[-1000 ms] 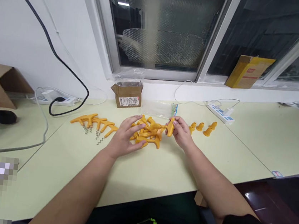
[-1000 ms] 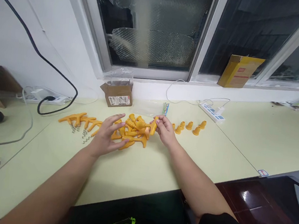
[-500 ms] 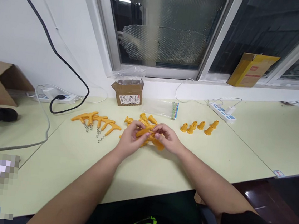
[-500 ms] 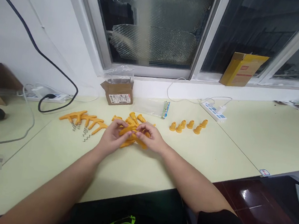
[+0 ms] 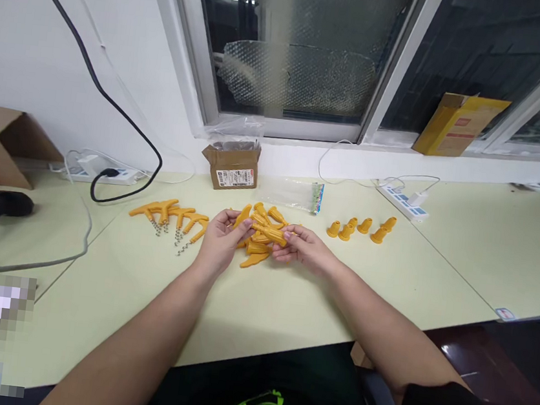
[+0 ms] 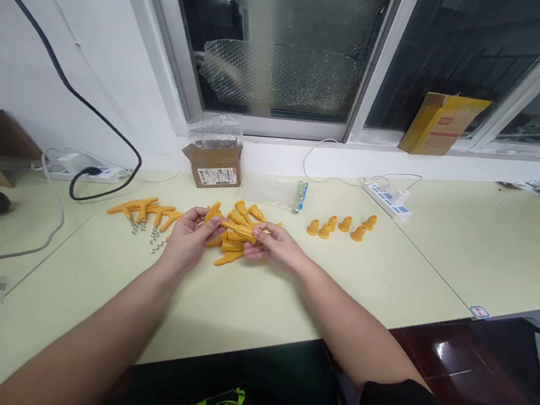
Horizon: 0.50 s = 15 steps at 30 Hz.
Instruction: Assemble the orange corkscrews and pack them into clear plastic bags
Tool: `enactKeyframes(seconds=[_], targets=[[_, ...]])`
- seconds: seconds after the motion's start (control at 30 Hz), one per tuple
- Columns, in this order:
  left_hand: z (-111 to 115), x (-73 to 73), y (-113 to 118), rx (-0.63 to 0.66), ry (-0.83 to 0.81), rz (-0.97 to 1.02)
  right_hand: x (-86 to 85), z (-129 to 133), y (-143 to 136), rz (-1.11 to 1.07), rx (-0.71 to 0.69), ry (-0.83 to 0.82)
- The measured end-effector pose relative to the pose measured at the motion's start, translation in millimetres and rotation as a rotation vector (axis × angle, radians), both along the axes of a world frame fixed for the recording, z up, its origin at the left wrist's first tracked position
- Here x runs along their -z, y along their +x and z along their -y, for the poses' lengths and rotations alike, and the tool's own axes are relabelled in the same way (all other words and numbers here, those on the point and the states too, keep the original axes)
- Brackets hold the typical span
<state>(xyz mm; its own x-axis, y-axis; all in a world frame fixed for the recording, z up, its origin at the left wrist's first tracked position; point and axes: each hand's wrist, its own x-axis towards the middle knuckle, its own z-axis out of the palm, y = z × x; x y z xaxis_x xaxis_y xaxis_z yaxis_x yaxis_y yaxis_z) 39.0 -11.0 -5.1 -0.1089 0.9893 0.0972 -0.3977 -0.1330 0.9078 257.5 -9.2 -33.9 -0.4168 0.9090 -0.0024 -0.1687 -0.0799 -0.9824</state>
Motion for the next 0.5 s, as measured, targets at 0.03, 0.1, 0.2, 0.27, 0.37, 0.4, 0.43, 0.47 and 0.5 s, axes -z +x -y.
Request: enactKeyframes(seconds=[0.03,0.1,0.2,0.27,0.37,0.4,0.43,0.47,0.5], targets=[[0.9,-1.0,0.7,0.010,-0.003,0.012,0.0,0.7,0.0,0.011,0.035,0.060],[1.7,-3.0,2.5,0.034,-0.059,0.051,0.3,1.7,1.0,0.106,0.176,0.333],[-0.9,-8.0,1.5,0.014,-0.272,0.115,-2.5,2.1,6.8,0.340,0.360,0.896],[-5.7,-14.2,-6.9,-0.051,-0.363,0.137,-7.6,1.1,14.6,0.439,0.448,1.160],[-16.3,-27.3,-38.9,-0.188,-0.296,0.140,-17.2,-2.6,33.6,0.531,0.646,1.260],[-20.0,-31.8,-54.8,-0.247,-0.252,0.135,-20.0,-4.0,41.9,0.574,0.712,1.225],[-23.4,-35.8,-72.7,-0.318,-0.191,0.124,-21.9,-5.0,50.8,0.622,0.768,1.160],[-26.1,-39.0,-92.0,-0.364,-0.128,0.057,-22.9,-5.5,60.3,0.671,0.799,1.070],[-27.8,-41.2,-111.8,-0.419,-0.102,0.001,-22.6,-5.0,70.0,0.704,0.810,0.967]])
